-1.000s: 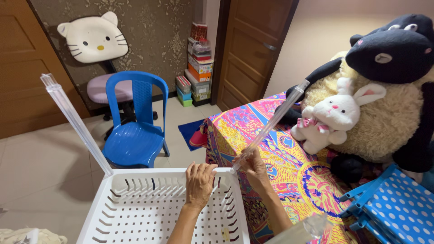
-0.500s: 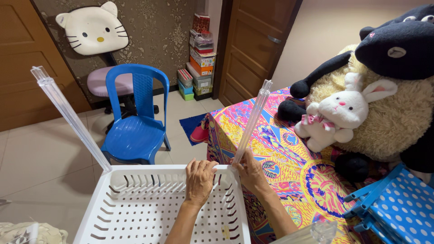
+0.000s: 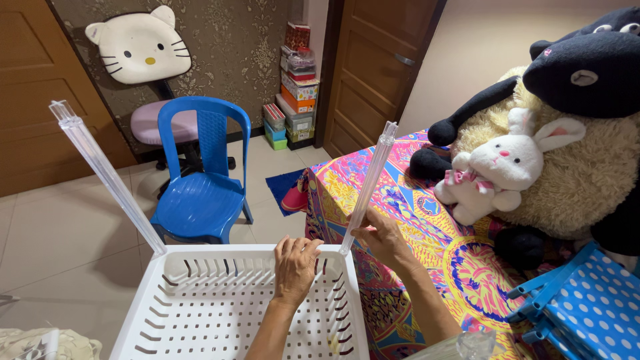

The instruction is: The person assembles a plastic rolling storage cart, fitting clear vertical support poles into the corner sockets of white perforated baskets and attaching side panels. They press each basket onto the pole frame and stack the tiers, building the cart up level by level on the floor next to a bed.

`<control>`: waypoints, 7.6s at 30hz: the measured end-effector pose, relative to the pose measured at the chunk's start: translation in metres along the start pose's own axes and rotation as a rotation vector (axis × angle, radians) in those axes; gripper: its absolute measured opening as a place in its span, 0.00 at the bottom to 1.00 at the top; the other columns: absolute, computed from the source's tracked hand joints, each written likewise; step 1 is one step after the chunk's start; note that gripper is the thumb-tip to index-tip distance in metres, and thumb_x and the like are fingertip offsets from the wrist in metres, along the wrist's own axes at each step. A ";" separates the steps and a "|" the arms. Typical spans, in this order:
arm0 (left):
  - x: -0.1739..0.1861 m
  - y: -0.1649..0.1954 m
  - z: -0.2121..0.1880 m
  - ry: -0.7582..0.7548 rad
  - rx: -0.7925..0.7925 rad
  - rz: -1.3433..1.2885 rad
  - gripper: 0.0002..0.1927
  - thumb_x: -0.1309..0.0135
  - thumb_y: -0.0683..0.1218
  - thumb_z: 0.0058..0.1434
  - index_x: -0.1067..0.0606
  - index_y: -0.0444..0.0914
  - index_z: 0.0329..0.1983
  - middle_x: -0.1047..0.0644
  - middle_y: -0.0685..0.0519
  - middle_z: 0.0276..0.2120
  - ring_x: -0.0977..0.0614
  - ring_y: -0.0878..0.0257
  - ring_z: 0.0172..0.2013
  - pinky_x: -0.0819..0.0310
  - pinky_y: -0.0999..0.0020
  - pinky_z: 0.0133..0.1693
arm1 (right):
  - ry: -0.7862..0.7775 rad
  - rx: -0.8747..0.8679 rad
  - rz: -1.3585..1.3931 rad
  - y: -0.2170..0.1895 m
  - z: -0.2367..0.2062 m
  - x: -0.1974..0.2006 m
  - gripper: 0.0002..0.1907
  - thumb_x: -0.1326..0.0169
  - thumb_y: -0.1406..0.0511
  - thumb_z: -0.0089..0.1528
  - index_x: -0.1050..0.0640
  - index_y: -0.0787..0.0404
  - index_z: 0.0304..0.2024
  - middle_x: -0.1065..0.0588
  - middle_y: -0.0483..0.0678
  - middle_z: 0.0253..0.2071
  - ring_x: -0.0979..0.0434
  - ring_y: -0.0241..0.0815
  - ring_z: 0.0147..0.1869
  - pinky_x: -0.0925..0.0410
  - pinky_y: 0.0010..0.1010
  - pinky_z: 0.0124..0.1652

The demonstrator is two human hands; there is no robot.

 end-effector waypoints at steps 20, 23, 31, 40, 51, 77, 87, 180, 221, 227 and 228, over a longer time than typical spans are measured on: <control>0.005 0.003 0.002 -0.003 0.002 -0.008 0.10 0.47 0.48 0.65 0.21 0.44 0.46 0.22 0.54 0.38 0.24 0.55 0.47 0.41 0.52 0.60 | 0.005 0.086 -0.109 0.005 0.004 -0.004 0.13 0.39 0.70 0.59 0.22 0.62 0.47 0.18 0.48 0.35 0.15 0.39 0.40 0.22 0.33 0.40; 0.004 0.003 0.003 0.009 -0.003 0.002 0.10 0.47 0.47 0.64 0.21 0.44 0.46 0.22 0.54 0.38 0.24 0.55 0.47 0.41 0.51 0.59 | 0.062 0.122 -0.140 0.009 0.004 -0.008 0.13 0.40 0.70 0.59 0.25 0.63 0.46 0.18 0.49 0.36 0.14 0.40 0.40 0.21 0.31 0.37; 0.005 0.002 0.003 0.006 0.001 -0.012 0.10 0.47 0.48 0.64 0.21 0.44 0.47 0.22 0.54 0.38 0.24 0.55 0.47 0.41 0.52 0.60 | 0.102 0.089 -0.114 -0.010 -0.005 -0.015 0.15 0.38 0.67 0.60 0.26 0.62 0.47 0.20 0.49 0.36 0.16 0.40 0.39 0.22 0.33 0.35; 0.001 0.001 0.001 0.015 0.008 0.001 0.09 0.46 0.48 0.64 0.21 0.44 0.46 0.22 0.54 0.38 0.24 0.55 0.46 0.39 0.53 0.57 | 0.125 0.047 -0.142 0.001 -0.006 -0.017 0.12 0.36 0.67 0.57 0.23 0.61 0.42 0.18 0.48 0.34 0.15 0.40 0.37 0.23 0.32 0.36; -0.001 -0.001 0.002 0.017 0.008 -0.005 0.09 0.45 0.48 0.63 0.20 0.45 0.45 0.22 0.55 0.37 0.24 0.56 0.45 0.39 0.54 0.55 | 0.135 0.066 -0.146 -0.010 -0.011 -0.022 0.16 0.34 0.65 0.58 0.26 0.64 0.42 0.21 0.53 0.34 0.17 0.41 0.36 0.23 0.32 0.35; -0.006 -0.007 0.006 0.017 0.008 -0.011 0.10 0.44 0.47 0.63 0.20 0.44 0.46 0.22 0.54 0.37 0.24 0.55 0.45 0.39 0.54 0.54 | 0.082 0.026 -0.008 0.009 -0.007 -0.022 0.17 0.38 0.70 0.58 0.22 0.62 0.50 0.21 0.46 0.37 0.20 0.34 0.38 0.24 0.28 0.38; -0.003 -0.008 0.007 0.010 0.033 -0.034 0.09 0.45 0.47 0.63 0.20 0.44 0.46 0.22 0.54 0.38 0.24 0.55 0.46 0.39 0.54 0.56 | 0.208 0.030 -0.084 0.013 -0.012 -0.035 0.13 0.38 0.70 0.59 0.21 0.63 0.47 0.22 0.47 0.39 0.19 0.36 0.38 0.25 0.29 0.38; 0.574 -0.137 -0.603 1.170 1.199 0.072 0.41 0.51 0.56 0.66 0.53 0.35 0.75 0.49 0.34 0.70 0.43 0.42 0.67 0.35 0.47 0.56 | -0.553 -0.510 0.341 -0.295 -0.221 -0.590 0.30 0.48 0.47 0.64 0.27 0.61 0.57 0.27 0.49 0.52 0.28 0.44 0.56 0.29 0.42 0.50; 0.669 0.089 -0.402 1.392 0.111 -0.403 0.15 0.60 0.50 0.80 0.37 0.35 0.60 0.31 0.52 0.52 0.30 0.65 0.55 0.36 0.65 0.62 | 0.034 0.250 0.948 -0.464 -0.257 -0.234 0.11 0.48 0.58 0.70 0.24 0.57 0.50 0.22 0.38 0.44 0.27 0.28 0.48 0.34 0.27 0.53; 0.640 0.128 -0.389 1.378 0.079 -0.511 0.17 0.60 0.49 0.80 0.37 0.33 0.63 0.30 0.50 0.55 0.30 0.64 0.58 0.38 0.67 0.64 | 0.098 0.304 0.989 -0.448 -0.287 -0.177 0.12 0.48 0.59 0.71 0.25 0.57 0.53 0.24 0.40 0.48 0.27 0.29 0.53 0.35 0.28 0.58; 0.634 0.134 -0.388 1.377 0.080 -0.530 0.17 0.60 0.48 0.79 0.37 0.33 0.63 0.30 0.50 0.54 0.30 0.64 0.57 0.38 0.67 0.63 | 0.107 0.312 1.002 -0.443 -0.291 -0.169 0.12 0.48 0.60 0.71 0.25 0.58 0.53 0.24 0.40 0.48 0.27 0.29 0.53 0.35 0.28 0.59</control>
Point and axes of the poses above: each hand's wrist, its own z-axis towards the middle knuckle, its own x-axis out of the back of the hand, y = z × x, the point moved 2 cm from there along z, towards the middle knuckle
